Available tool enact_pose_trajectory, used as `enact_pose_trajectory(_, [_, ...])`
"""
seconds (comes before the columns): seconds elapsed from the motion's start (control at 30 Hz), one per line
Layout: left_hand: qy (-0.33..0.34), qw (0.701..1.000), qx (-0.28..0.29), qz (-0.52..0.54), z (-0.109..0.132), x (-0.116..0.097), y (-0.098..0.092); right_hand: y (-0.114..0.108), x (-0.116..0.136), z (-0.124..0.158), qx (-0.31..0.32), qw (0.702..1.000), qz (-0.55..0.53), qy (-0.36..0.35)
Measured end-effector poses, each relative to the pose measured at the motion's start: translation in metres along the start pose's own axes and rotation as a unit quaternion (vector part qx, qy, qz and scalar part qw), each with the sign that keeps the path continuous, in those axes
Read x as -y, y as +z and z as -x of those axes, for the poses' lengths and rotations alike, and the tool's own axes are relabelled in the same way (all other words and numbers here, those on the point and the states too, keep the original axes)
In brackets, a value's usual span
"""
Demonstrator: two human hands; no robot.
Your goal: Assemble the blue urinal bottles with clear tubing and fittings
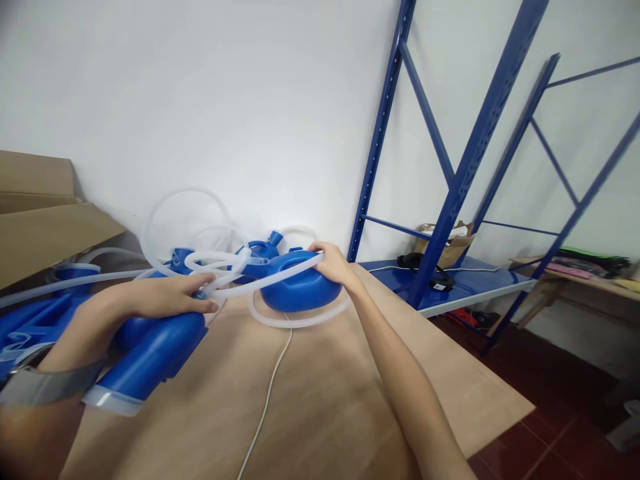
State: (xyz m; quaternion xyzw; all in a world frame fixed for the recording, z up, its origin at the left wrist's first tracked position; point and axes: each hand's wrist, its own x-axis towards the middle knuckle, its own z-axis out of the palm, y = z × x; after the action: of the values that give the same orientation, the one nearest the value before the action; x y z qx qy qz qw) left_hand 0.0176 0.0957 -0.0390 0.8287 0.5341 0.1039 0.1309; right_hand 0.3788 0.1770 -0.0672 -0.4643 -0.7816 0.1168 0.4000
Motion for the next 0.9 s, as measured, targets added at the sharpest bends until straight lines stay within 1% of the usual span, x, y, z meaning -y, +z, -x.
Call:
enact_pose_trajectory(0.1, [-0.010, 0.997, 0.079, -0.018, -0.008, -0.021, 0.009, -0.012, -0.025, -0.001, -0.011, 1.000, 0.014, 0.008])
enact_pose_trajectory(0.2, [0.012, 0.992, 0.122, -0.023, -0.013, -0.032, 0.018, -0.013, -0.050, -0.002, 0.010, 1.000, 0.004, 0.029])
enact_pose_trajectory(0.3, [0.025, 0.989, 0.141, -0.024, -0.014, -0.035, 0.022, -0.013, -0.072, -0.001, 0.049, 0.998, 0.000, 0.044])
enact_pose_trajectory(0.4, [0.026, 0.986, 0.160, -0.024, -0.010, -0.037, 0.019, -0.019, -0.090, 0.004, 0.108, 0.992, 0.015, 0.070])
enact_pose_trajectory(0.43, [0.038, 0.985, 0.168, -0.015, -0.008, -0.038, 0.017, -0.024, -0.095, 0.007, 0.128, 0.988, 0.023, 0.078])
enact_pose_trajectory(0.5, [0.082, 0.981, 0.177, 0.013, -0.005, -0.041, 0.013, -0.036, -0.102, 0.014, 0.158, 0.983, 0.039, 0.089])
enact_pose_trajectory(0.57, [0.124, 0.976, 0.174, 0.039, -0.003, -0.042, 0.009, -0.053, -0.102, 0.020, 0.198, 0.975, 0.043, 0.097])
enact_pose_trajectory(0.63, [0.138, 0.975, 0.167, 0.058, -0.003, -0.041, 0.008, -0.070, -0.091, 0.025, 0.256, 0.960, 0.049, 0.108])
enact_pose_trajectory(0.67, [0.135, 0.974, 0.166, 0.072, -0.003, -0.040, 0.009, -0.077, -0.081, 0.027, 0.282, 0.951, 0.057, 0.111])
enact_pose_trajectory(0.7, [0.128, 0.973, 0.166, 0.094, -0.004, -0.038, 0.009, -0.081, -0.067, 0.029, 0.299, 0.945, 0.075, 0.106])
enact_pose_trajectory(0.73, [0.118, 0.972, 0.165, 0.120, -0.005, -0.036, 0.010, -0.083, -0.050, 0.031, 0.298, 0.946, 0.098, 0.085])
enact_pose_trajectory(0.77, [0.103, 0.971, 0.161, 0.147, -0.006, -0.034, 0.011, -0.082, -0.029, 0.033, 0.274, 0.953, 0.120, 0.053])
enact_pose_trajectory(0.8, [0.085, 0.969, 0.156, 0.173, -0.007, -0.033, 0.012, -0.076, -0.007, 0.036, 0.243, 0.961, 0.132, 0.006])
enact_pose_trajectory(0.87, [0.049, 0.962, 0.137, 0.229, -0.009, -0.033, 0.014, -0.054, 0.040, 0.043, 0.203, 0.962, 0.132, -0.125])
enact_pose_trajectory(0.9, [0.038, 0.957, 0.127, 0.257, -0.010, -0.034, 0.015, -0.037, 0.061, 0.047, 0.193, 0.953, 0.133, -0.194])
